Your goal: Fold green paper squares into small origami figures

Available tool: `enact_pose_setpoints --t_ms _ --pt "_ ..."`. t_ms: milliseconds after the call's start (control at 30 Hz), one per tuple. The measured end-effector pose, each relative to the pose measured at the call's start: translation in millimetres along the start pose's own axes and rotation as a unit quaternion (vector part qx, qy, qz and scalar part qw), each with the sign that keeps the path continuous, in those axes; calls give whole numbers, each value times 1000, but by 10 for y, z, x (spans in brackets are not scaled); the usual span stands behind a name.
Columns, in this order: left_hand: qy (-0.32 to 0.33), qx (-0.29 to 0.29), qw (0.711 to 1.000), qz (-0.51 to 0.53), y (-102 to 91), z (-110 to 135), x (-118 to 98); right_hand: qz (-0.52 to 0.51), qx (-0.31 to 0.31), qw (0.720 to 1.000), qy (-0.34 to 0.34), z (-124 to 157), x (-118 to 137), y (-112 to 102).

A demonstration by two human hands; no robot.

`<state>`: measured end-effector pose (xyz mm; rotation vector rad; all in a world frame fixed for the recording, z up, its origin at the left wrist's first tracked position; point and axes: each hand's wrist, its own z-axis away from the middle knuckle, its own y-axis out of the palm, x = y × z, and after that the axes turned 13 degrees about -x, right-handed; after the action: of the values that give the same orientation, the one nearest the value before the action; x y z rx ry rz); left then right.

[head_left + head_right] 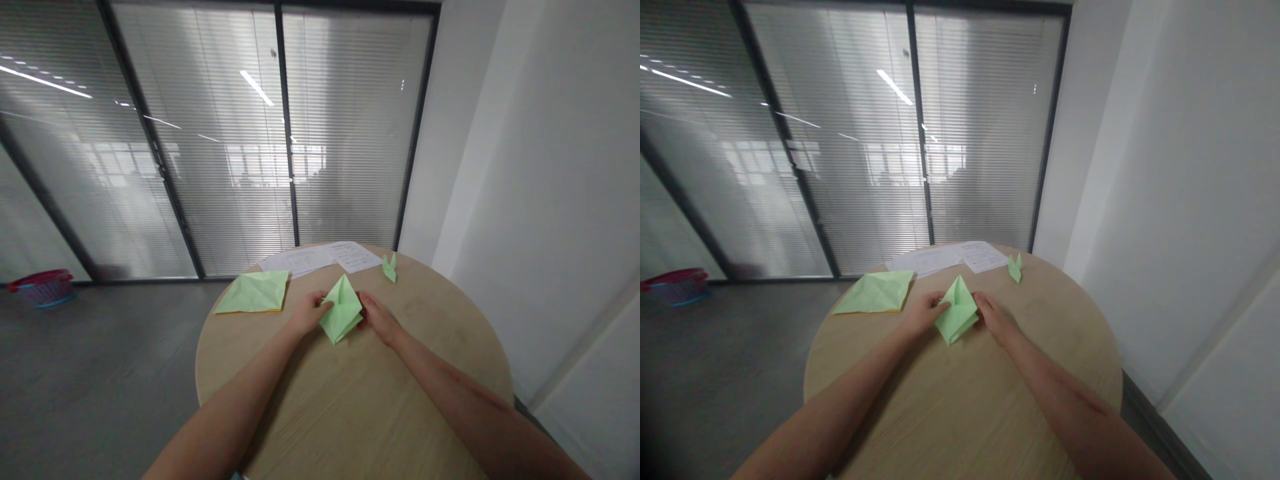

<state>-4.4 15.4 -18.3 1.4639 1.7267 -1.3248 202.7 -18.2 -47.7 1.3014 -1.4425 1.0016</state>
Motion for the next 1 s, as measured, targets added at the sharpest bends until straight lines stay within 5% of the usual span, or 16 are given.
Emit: enact_pose_setpoints --t_ms 133,333,700,1000 --pt "-25 -16 999 -10 -3 -17 34 -83 25 995 54 -20 -19 3" --pt "-25 -31 998 -46 -18 -18 21 -61 45 996 52 -10 6 -9" --pt "7 90 992 -86 26 90 -64 -79 58 995 30 18 88 7" --pt "32 91 986 -137 12 120 -161 -62 90 994 26 25 88 7"
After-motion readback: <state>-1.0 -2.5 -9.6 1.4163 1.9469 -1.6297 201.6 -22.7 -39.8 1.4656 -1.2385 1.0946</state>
